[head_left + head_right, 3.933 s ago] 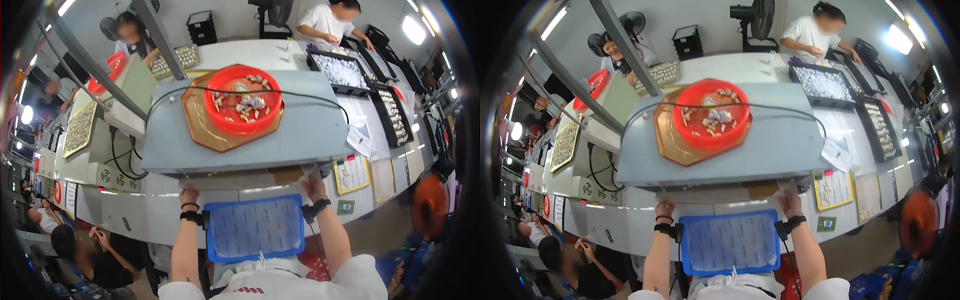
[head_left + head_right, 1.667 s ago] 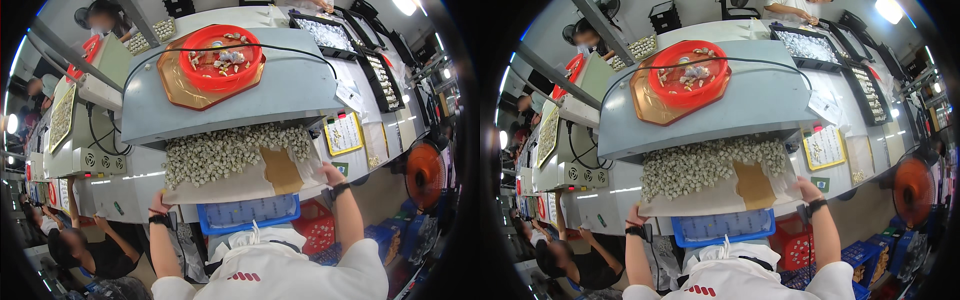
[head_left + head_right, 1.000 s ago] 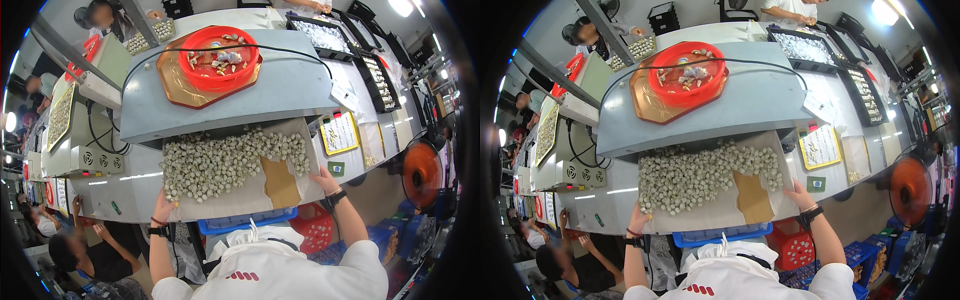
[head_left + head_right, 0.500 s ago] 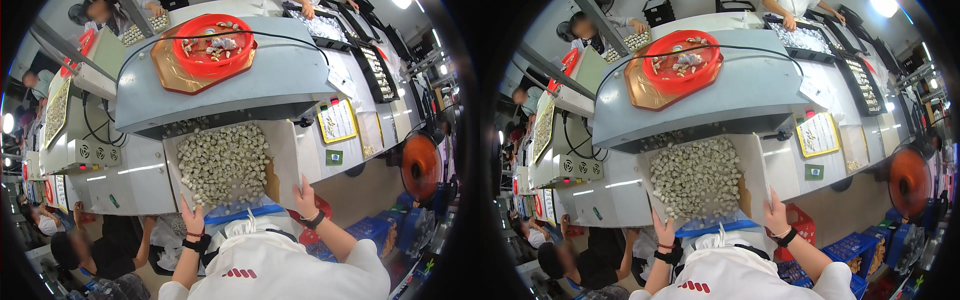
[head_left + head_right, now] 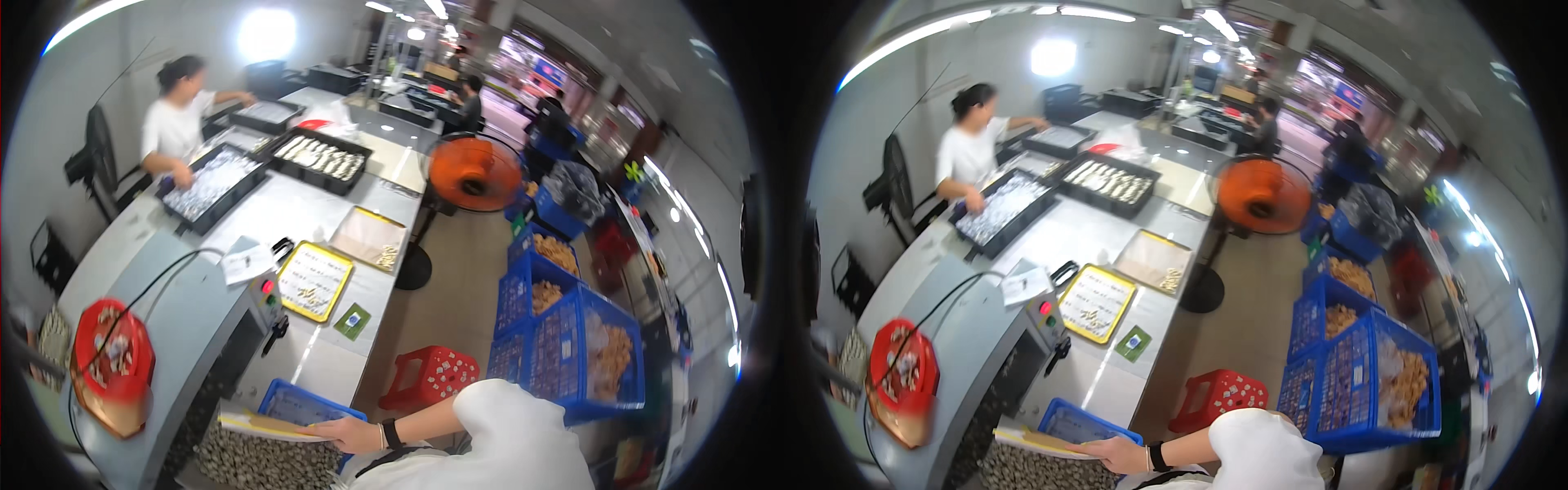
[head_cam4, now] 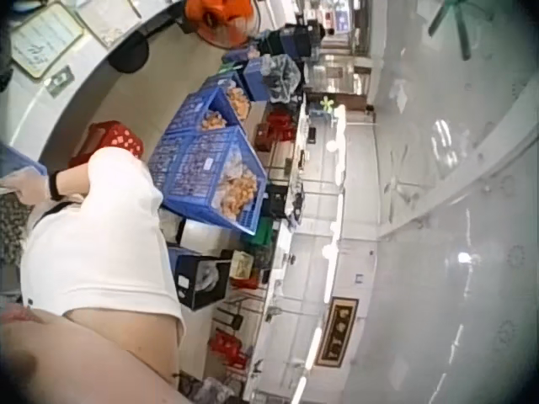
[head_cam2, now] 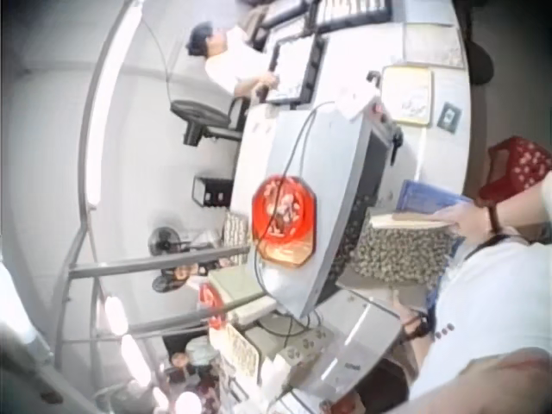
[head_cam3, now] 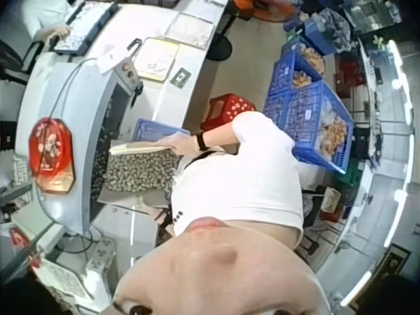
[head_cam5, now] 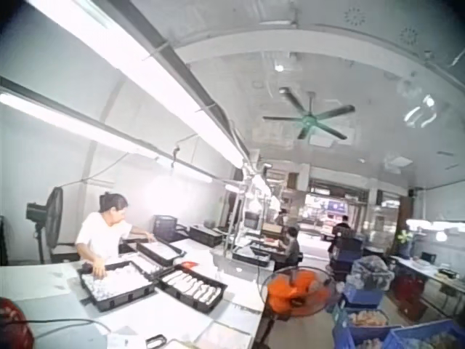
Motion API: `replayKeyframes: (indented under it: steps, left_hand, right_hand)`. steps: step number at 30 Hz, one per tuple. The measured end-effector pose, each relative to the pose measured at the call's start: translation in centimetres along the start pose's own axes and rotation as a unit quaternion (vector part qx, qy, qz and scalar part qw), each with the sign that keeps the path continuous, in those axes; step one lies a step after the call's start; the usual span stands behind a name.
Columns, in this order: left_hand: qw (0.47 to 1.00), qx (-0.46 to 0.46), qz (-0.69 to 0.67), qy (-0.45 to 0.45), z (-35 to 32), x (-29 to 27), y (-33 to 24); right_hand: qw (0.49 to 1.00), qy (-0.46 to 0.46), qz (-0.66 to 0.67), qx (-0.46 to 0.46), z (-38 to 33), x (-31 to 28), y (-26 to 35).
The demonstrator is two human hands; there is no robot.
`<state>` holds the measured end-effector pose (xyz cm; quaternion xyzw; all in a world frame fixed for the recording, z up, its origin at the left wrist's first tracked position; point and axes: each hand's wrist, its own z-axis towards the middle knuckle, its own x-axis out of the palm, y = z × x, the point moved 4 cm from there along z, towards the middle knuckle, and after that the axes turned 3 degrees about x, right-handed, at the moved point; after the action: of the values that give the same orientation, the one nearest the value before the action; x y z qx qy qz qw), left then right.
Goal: The person collects small, white, wrapped items from a machine's output chute into a blue plastic tray. They then manually transfer the items from the tray onto a table surface and subsequently pack them into a cardboard box lined with a plastic bag.
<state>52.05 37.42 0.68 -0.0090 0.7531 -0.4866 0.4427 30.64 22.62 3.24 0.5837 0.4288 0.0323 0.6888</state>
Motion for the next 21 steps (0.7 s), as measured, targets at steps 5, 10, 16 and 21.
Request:
replayKeyframes:
  steps: [5, 10, 16, 21]
  left_hand:
    - [0.997, 0.028, 0.061, 0.028, 0.1, -0.4, -1.6]
    - [0.995, 0.033, 0.083, 0.034, 0.1, -1.5, -1.9]
    - [0.994, 0.035, 0.099, 0.035, 0.0, -2.1, -2.2]
    - [0.993, 0.032, 0.108, 0.035, -0.4, -2.6, -2.0]
  right_hand:
    - [0.999, 0.027, 0.019, -0.003, -0.7, -0.4, 0.1]
    - [0.998, 0.012, 0.038, -0.051, -2.1, 0.8, -0.6]
    - [0.996, 0.033, 0.048, -0.061, -3.5, 0.0, 0.1]
    - [0.993, 0.017, 0.037, -0.108, -4.2, -0.4, 0.0]
